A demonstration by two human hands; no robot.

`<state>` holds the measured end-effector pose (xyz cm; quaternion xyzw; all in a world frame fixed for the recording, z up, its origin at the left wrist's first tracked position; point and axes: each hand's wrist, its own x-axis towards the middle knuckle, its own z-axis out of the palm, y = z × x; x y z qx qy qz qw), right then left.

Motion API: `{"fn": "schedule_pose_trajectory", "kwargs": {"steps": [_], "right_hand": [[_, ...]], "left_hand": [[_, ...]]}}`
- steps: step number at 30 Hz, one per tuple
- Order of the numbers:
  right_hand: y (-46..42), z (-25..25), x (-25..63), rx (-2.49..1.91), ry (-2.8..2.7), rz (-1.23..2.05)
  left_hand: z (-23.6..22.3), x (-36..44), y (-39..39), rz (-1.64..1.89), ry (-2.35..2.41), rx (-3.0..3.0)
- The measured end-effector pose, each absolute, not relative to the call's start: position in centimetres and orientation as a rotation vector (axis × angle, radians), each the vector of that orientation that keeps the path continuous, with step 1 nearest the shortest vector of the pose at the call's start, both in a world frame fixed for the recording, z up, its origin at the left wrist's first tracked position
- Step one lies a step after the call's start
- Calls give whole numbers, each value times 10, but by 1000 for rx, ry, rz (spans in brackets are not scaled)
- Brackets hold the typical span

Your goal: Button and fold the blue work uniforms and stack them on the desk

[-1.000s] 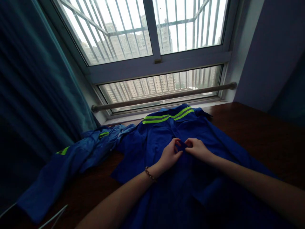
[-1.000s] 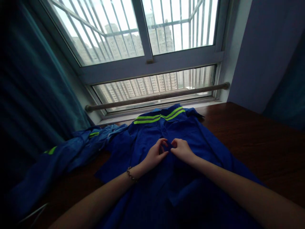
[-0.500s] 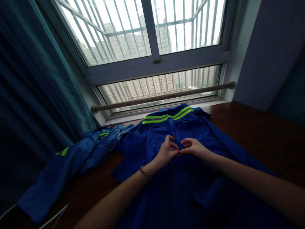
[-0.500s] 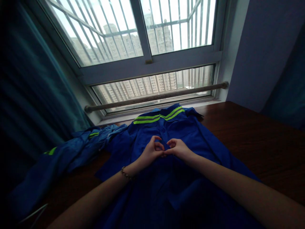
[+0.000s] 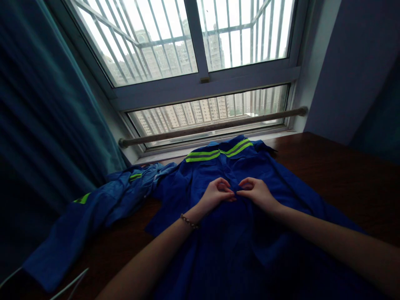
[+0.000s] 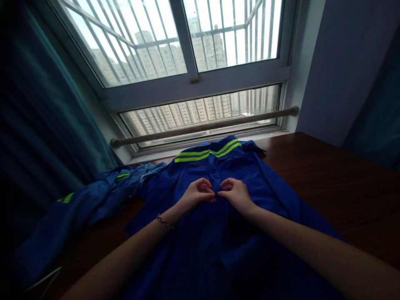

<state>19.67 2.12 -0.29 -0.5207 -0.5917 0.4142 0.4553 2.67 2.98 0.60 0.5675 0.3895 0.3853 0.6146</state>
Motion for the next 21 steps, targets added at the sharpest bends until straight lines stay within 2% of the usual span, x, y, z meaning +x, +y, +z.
{"fn": "schedule_pose_trajectory", "kwargs": {"steps": [7, 15, 21], "right_hand": [[18, -1, 197, -1336, -1640, 714], [6, 10, 193, -1268, -1845, 570], [6, 10, 192, -1235, -1852, 604]], "left_hand": [[5, 25, 33, 852, 877, 1407], [-12, 29, 32, 941, 865, 1517], [-15, 28, 34, 1007, 891, 1443]]}}
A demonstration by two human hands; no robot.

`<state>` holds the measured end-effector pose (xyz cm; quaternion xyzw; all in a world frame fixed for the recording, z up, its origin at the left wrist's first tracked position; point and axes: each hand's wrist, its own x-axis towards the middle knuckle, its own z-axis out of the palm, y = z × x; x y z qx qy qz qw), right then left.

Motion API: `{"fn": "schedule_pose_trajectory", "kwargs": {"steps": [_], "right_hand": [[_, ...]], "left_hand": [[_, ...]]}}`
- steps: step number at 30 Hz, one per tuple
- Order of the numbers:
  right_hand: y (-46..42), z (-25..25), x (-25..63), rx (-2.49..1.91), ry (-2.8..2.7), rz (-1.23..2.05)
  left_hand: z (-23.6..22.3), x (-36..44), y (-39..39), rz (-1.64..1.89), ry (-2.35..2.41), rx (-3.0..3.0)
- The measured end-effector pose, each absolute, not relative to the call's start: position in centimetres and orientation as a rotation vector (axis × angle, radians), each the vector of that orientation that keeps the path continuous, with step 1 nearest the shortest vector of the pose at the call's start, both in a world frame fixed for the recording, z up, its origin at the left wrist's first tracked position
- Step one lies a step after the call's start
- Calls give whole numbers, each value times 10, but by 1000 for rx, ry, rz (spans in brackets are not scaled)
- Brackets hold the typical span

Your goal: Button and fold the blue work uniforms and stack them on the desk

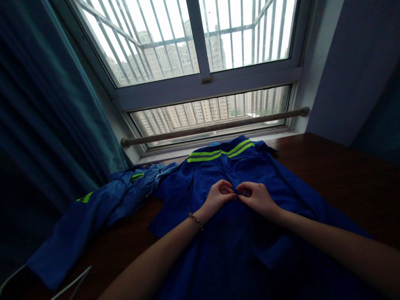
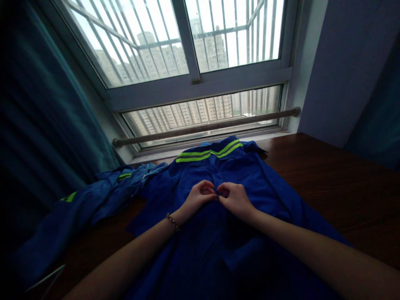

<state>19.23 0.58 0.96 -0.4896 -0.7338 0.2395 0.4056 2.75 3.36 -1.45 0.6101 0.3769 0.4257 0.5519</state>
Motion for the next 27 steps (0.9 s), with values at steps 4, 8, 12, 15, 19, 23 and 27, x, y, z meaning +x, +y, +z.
{"fn": "schedule_pose_trajectory", "kwargs": {"steps": [4, 8, 12, 15, 19, 23, 27], "right_hand": [[2, 14, 192, -1209, -1839, 588], [-1, 17, 191, -1196, -1768, 750], [3, 12, 192, -1228, -1743, 843], [7, 7, 193, -1221, -1814, 684], [8, 4, 194, -1207, -1903, 562], [6, 1, 191, -1163, -1974, 506], [3, 2, 190, -1163, -1983, 471]], "left_hand": [[-14, 28, 34, 1029, 887, 1459], [-15, 29, 34, 1034, 915, 1442], [-14, 29, 33, 1029, 903, 1420], [-10, 30, 29, 1016, 894, 1410], [-6, 33, 24, 1034, 925, 1454], [-10, 35, 26, 1091, 991, 1447], [-15, 36, 28, 1094, 998, 1273]]}}
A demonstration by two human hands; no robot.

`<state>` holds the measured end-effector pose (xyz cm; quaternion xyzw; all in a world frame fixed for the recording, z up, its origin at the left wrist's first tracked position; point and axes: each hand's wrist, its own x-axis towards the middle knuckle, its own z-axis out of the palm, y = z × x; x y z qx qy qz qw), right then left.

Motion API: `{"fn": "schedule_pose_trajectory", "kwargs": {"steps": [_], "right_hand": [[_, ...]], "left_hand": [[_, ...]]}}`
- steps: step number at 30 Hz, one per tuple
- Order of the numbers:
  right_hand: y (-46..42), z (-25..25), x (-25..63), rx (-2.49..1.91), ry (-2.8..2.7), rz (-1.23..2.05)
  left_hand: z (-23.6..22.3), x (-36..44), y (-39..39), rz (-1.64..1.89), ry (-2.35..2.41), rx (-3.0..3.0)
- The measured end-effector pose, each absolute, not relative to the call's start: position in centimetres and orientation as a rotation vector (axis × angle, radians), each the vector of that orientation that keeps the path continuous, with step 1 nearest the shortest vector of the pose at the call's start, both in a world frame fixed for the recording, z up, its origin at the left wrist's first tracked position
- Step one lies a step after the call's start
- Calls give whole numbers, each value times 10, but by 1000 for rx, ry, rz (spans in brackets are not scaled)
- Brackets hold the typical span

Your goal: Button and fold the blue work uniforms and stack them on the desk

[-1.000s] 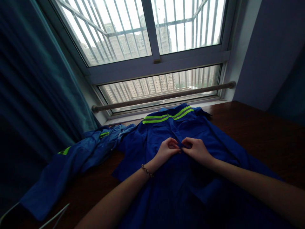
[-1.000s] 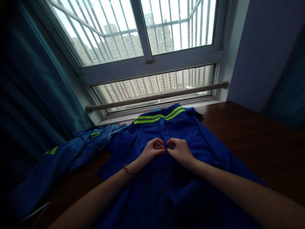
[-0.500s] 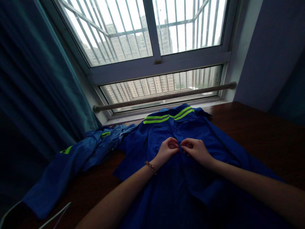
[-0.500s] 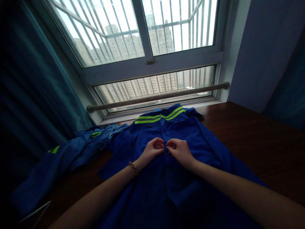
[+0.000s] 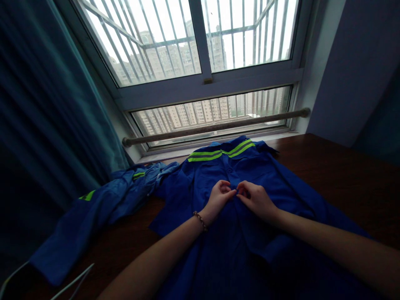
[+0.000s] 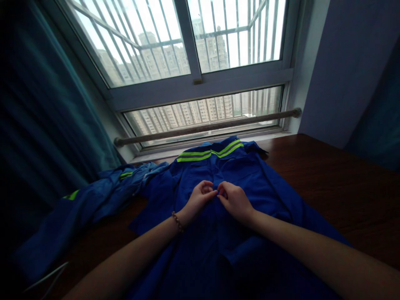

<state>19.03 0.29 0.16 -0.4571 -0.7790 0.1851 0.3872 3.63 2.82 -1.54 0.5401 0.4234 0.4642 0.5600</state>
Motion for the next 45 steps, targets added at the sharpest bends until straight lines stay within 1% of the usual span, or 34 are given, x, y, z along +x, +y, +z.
{"fn": "schedule_pose_trajectory", "kwargs": {"steps": [4, 9, 15, 20, 26, 28, 30, 34, 39, 41, 45], "right_hand": [[1, 1, 190, -1140, -2027, 417], [-1, -2, 189, -1110, -2068, 376], [1, -2, 189, -1100, -2000, 456], [4, -2, 187, -1128, -1776, 679], [17, -11, 188, -1137, -1187, 1414], [19, -11, 189, -1102, -1046, 1537], [20, -10, 189, -1080, -1056, 1538], [19, -6, 189, -1025, -1292, 1380], [20, -7, 189, -1017, -1407, 1308], [20, -8, 189, -1030, -1347, 1368], [21, -11, 190, -1026, -1010, 1632]], "left_hand": [[-16, 37, 27, 1118, 990, 1199], [-14, 38, 26, 1149, 1055, 1377], [-13, 38, 25, 1139, 1064, 1427], [-12, 38, 25, 1097, 1066, 1358], [-10, 37, 25, 1099, 1064, 1396], [-9, 37, 24, 1098, 1061, 1414], [-8, 37, 22, 1106, 1057, 1427], [-5, 39, 19, 1144, 1056, 1422], [-3, 40, 17, 1149, 1067, 1395], [-3, 41, 17, 1138, 1073, 1398], [-4, 41, 17, 1122, 1063, 1397]]}}
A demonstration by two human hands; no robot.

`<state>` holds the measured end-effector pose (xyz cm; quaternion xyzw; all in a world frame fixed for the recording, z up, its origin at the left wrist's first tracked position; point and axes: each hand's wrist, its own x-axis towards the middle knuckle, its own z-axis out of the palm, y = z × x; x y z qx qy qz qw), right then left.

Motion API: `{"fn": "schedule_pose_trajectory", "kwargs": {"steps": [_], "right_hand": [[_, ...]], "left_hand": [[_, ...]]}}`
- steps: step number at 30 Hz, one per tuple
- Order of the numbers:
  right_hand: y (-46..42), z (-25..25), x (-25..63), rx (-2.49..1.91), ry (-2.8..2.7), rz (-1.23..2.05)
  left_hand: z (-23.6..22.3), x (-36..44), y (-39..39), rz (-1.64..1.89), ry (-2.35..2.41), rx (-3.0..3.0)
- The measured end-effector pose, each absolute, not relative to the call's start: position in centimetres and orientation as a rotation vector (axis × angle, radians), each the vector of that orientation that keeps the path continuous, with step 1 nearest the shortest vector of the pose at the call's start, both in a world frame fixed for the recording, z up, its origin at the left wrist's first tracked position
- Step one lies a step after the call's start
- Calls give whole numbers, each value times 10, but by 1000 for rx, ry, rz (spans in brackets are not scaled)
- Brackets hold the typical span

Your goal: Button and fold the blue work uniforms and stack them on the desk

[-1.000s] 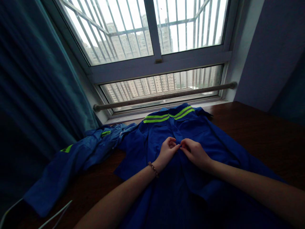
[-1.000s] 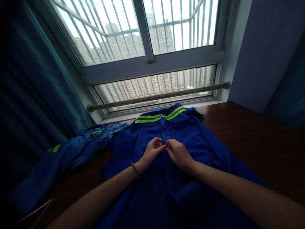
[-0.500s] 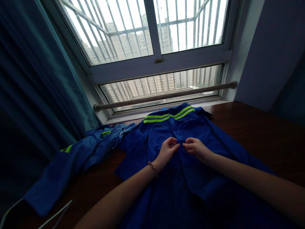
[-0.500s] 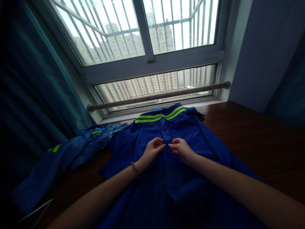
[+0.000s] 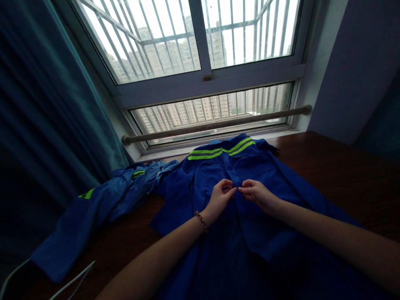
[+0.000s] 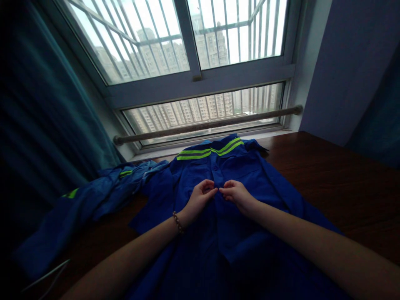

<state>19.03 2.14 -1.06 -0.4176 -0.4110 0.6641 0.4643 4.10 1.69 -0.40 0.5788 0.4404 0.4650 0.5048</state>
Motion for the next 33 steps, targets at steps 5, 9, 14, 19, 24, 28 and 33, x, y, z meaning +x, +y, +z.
{"fn": "schedule_pose_trajectory", "kwargs": {"steps": [5, 9, 14, 19, 24, 28, 33], "right_hand": [[26, -12, 192, -969, -807, 1724], [27, -10, 194, -954, -767, 1741], [25, -7, 194, -965, -827, 1742], [25, -12, 193, -1054, -1085, 1652], [45, -23, 199, -1201, -1653, 1013], [75, -28, 204, -1183, -1855, 786], [99, -22, 196, -1218, -1907, 775]], "left_hand": [[-5, 41, 18, 1110, 987, 1373], [-4, 40, 18, 1097, 965, 1438], [-7, 39, 18, 1080, 970, 1635], [-13, 38, 20, 958, 1140, 1886], [-23, 37, 18, 825, 1497, 2392], [-32, 34, 32, 575, 1633, 2619], [-31, 23, 73, 453, 1647, 2700]]}}
